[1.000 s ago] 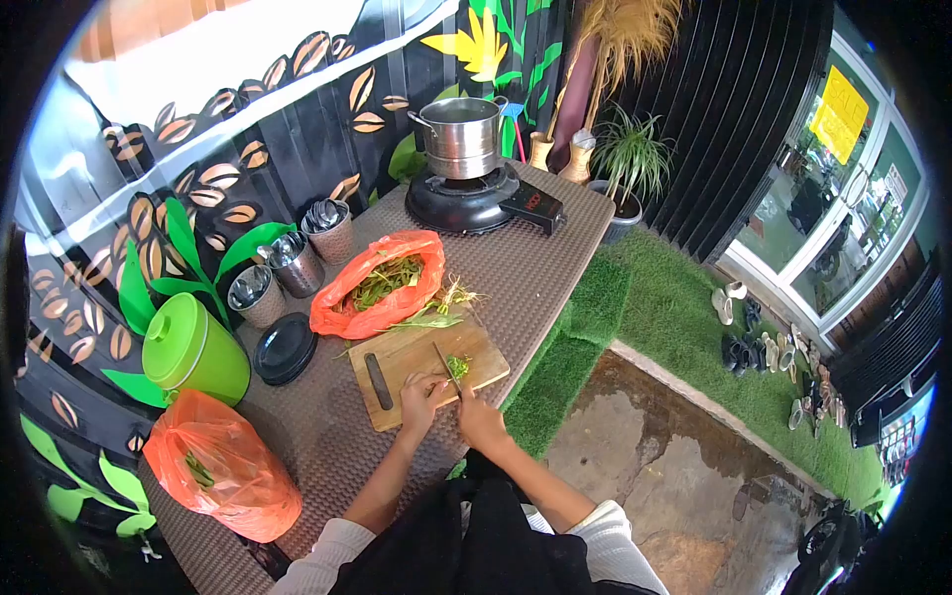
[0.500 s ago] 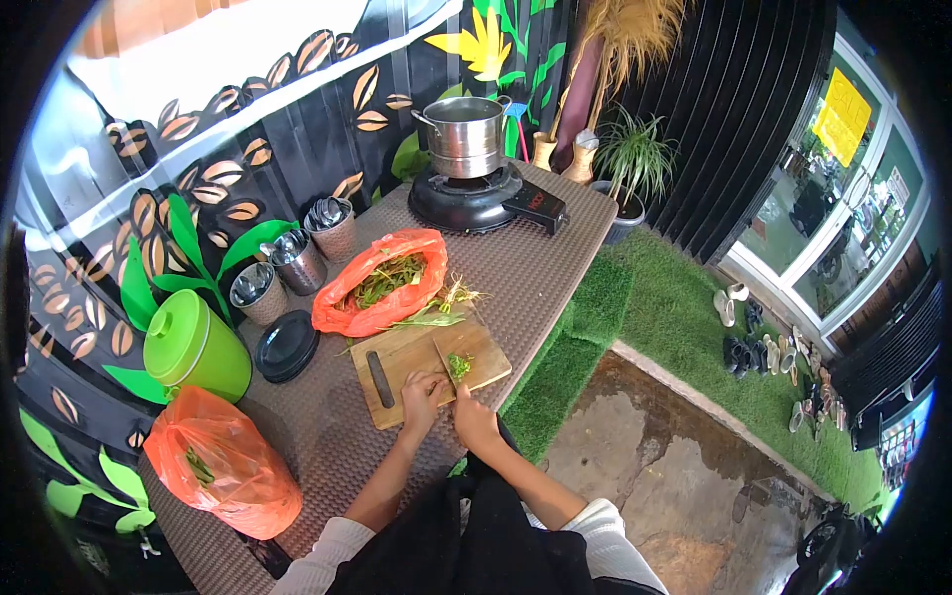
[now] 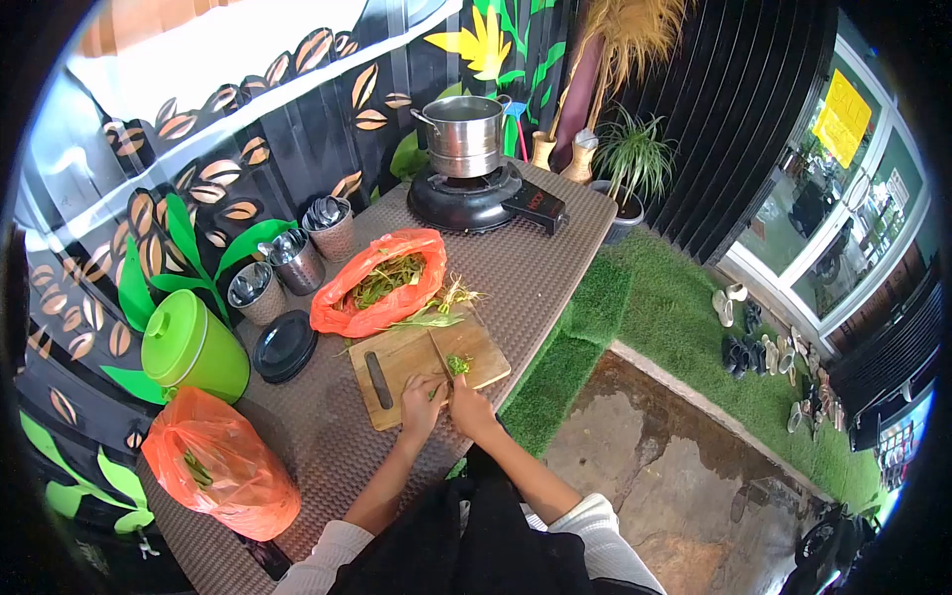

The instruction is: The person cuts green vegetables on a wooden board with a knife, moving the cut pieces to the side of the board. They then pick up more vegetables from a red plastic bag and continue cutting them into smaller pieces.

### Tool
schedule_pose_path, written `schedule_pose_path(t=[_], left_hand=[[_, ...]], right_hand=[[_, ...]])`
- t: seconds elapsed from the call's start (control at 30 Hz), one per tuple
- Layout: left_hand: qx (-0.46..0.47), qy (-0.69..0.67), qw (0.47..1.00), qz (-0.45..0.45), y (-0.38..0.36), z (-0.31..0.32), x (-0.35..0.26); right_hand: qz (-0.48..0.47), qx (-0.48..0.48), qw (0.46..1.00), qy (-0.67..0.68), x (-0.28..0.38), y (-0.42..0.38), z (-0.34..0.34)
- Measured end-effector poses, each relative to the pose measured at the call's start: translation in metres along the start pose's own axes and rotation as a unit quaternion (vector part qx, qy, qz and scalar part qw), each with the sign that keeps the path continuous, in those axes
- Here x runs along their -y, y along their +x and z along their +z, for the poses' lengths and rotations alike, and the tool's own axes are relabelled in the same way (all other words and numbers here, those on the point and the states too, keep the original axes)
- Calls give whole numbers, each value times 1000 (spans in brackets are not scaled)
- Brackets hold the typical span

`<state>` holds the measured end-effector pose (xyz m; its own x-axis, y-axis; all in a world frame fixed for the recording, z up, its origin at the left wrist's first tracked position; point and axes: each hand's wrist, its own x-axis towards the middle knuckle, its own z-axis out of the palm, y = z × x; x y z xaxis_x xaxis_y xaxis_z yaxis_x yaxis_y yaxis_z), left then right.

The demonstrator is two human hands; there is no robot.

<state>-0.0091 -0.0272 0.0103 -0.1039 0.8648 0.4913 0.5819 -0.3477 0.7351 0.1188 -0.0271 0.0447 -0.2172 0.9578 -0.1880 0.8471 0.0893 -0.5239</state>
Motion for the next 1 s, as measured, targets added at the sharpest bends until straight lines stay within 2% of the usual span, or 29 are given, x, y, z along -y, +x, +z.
schedule_pose_path(t=[0.23,0.43,0.5,0.6,0.7,0.83,0.9,1.0], left_hand=[[23,47,998,24,-7,-10,-12],[47,-7,999,-5,-1,-5,10],[39,-72,996,-48,2,-6,10],[60,-76,991,-88,5,-10,6],[56,-47,994,-76,2,-7,13],[51,-38,996,-69,0,2,25],[50,-64,986,-143,2,2,24],[46,-63,990,-119,6,-5,15]], right_hand=[[8,16,1000,0,1,-19,-13],[-8,22,1000,-10,0,-20,-19],[-14,-5,1000,-18,1,-22,-18],[1,-31,998,-59,0,-23,3],[-18,-45,996,-75,-2,-16,7],[-16,-4,999,-37,-8,-2,-2],[-31,-2,998,-46,-8,-6,-5],[-25,-26,997,-62,0,-22,0]])
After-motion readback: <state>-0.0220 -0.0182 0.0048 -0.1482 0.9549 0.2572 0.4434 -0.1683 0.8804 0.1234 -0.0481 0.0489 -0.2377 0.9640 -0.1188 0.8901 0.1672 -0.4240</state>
